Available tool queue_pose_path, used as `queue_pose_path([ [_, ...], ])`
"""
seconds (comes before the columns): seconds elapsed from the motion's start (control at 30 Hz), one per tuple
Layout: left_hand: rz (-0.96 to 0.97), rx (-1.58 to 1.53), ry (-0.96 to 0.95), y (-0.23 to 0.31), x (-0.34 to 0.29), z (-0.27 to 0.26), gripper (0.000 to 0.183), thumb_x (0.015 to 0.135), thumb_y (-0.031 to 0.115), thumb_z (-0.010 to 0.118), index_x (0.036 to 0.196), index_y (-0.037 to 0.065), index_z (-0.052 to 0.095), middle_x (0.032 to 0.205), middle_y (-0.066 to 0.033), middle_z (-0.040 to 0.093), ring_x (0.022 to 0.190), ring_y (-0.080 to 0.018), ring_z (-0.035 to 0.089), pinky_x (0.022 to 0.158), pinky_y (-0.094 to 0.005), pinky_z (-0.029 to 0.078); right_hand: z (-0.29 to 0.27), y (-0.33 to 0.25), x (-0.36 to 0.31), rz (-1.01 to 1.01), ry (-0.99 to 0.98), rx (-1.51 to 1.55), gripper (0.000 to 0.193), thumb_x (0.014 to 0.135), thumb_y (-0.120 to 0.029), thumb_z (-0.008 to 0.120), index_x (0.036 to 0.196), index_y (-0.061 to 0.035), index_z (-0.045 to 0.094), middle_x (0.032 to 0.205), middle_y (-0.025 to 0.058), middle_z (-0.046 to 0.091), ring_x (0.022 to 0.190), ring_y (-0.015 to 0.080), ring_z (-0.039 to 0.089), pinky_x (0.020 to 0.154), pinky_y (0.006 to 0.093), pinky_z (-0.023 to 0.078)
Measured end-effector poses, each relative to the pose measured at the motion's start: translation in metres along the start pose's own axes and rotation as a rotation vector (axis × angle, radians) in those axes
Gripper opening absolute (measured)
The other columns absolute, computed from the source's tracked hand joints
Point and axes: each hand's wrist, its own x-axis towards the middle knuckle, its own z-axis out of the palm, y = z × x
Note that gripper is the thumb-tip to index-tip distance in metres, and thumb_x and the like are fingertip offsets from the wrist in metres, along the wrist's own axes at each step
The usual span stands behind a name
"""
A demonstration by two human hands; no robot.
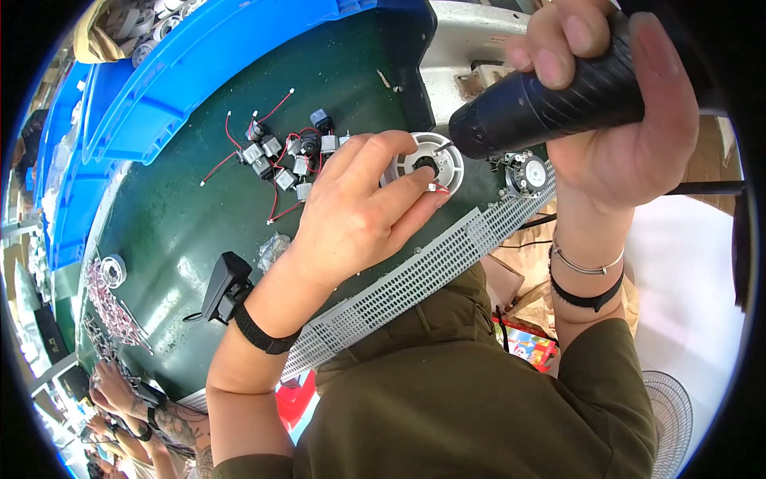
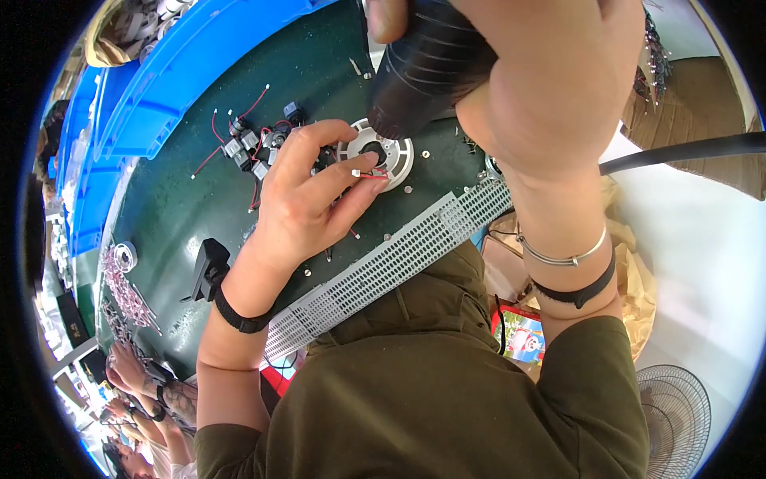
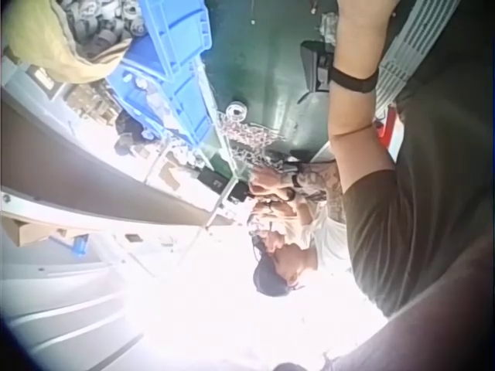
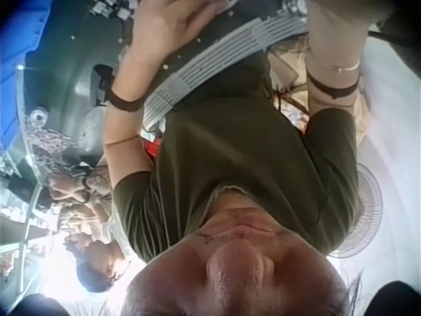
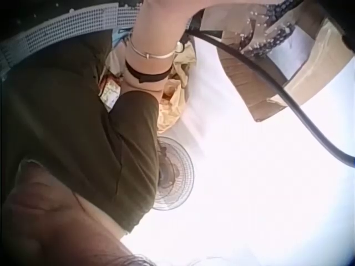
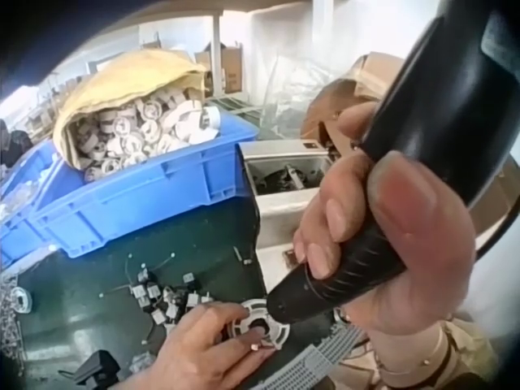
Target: The person picks up a motor and a plastic housing, fits the motor into the housing, and drives screws into the assembly using a power screwdriver. This process is repeated multiple times for additional units, with the completed assemblies being placed aside on the workbench.
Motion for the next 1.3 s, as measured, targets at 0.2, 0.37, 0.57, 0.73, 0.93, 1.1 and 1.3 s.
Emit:
queue_pose_path([
  [0.2, 0.000, -0.008, 0.014, -0.002, -0.002, 0.002, 0.023, 0.065, 0.007, 0.078, 0.085, 0.003, 0.068, 0.098, -0.0119, 0.059, 0.077, -0.0240, 0.058, 0.063, -0.0311, 0.048, 0.001, 0.000, 0.000, 0.033, -0.039, 0.047, 0.047, 0.091, -0.026, 0.052, 0.121, 0.0064, 0.034, 0.072, 0.0084, 0.055, 0.052, 0.0181, 0.057, 0.055, 0.0314, 0.050],
  [0.37, 0.000, -0.013, 0.012, -0.001, 0.000, 0.002, 0.023, 0.064, 0.008, 0.078, 0.085, 0.003, 0.068, 0.098, -0.0121, 0.058, 0.077, -0.0244, 0.058, 0.063, -0.0320, 0.048, 0.002, 0.005, 0.000, 0.012, -0.041, -0.004, 0.042, 0.091, -0.019, 0.052, 0.121, 0.0052, 0.034, 0.073, 0.0098, 0.055, 0.051, 0.0191, 0.057, 0.054, 0.0315, 0.050],
  [0.57, 0.005, -0.019, 0.010, -0.003, -0.002, 0.001, 0.031, 0.060, 0.013, 0.082, 0.086, 0.003, 0.067, 0.098, -0.0119, 0.058, 0.078, -0.0255, 0.057, 0.063, -0.0328, 0.048, 0.005, 0.006, 0.011, 0.113, -0.153, -0.025, 0.041, 0.090, -0.013, 0.053, 0.121, 0.0049, 0.034, 0.075, 0.0113, 0.055, 0.051, 0.0191, 0.057, 0.052, 0.0309, 0.049],
  [0.73, 0.020, -0.026, -0.015, -0.006, -0.001, 0.003, 0.037, 0.057, 0.015, 0.083, 0.087, 0.002, 0.066, 0.099, -0.0118, 0.057, 0.078, -0.0260, 0.057, 0.063, -0.0339, 0.048, -0.026, 0.003, 0.020, 0.368, -0.268, 0.122, 0.049, 0.088, -0.019, 0.058, 0.126, -0.0030, 0.033, 0.082, 0.0167, 0.056, 0.062, 0.0243, 0.060, 0.060, 0.0370, 0.050],
  [0.93, 0.092, 0.063, -0.033, -0.005, 0.005, 0.001, 0.034, 0.059, 0.016, 0.082, 0.086, 0.002, 0.065, 0.100, -0.0133, 0.057, 0.078, -0.0271, 0.057, 0.063, -0.0352, 0.048, -0.032, 0.001, 0.017, 0.735, -0.424, 0.384, 0.062, 0.086, -0.027, 0.067, 0.134, -0.0149, 0.031, 0.091, 0.0246, 0.059, 0.078, 0.0321, 0.065, 0.072, 0.0461, 0.052],
  [1.1, 0.020, 0.012, 0.015, -0.010, -0.013, 0.013, 0.040, 0.062, 0.020, 0.082, 0.092, 0.004, 0.060, 0.111, -0.0175, 0.055, 0.092, -0.0329, 0.058, 0.073, -0.0387, 0.050, 0.001, 0.013, -0.005, 0.084, -0.309, 0.114, 0.034, 0.090, -0.013, 0.046, 0.120, 0.0031, 0.042, 0.082, 0.0092, 0.047, 0.073, 0.0169, 0.050, 0.075, 0.0339, 0.041],
  [1.3, -0.179, 0.091, 0.190, -0.010, -0.011, -0.051, 0.043, 0.066, 0.014, 0.076, 0.103, 0.004, 0.055, 0.101, -0.0159, 0.057, 0.094, -0.0327, 0.058, 0.082, -0.0398, 0.048, -0.015, -0.046, 0.024, 0.189, -0.368, 0.330, 0.028, 0.090, -0.023, 0.045, 0.111, -0.0032, 0.048, 0.088, 0.0063, 0.044, 0.079, 0.0167, 0.045, 0.083, 0.0375, 0.035],
])
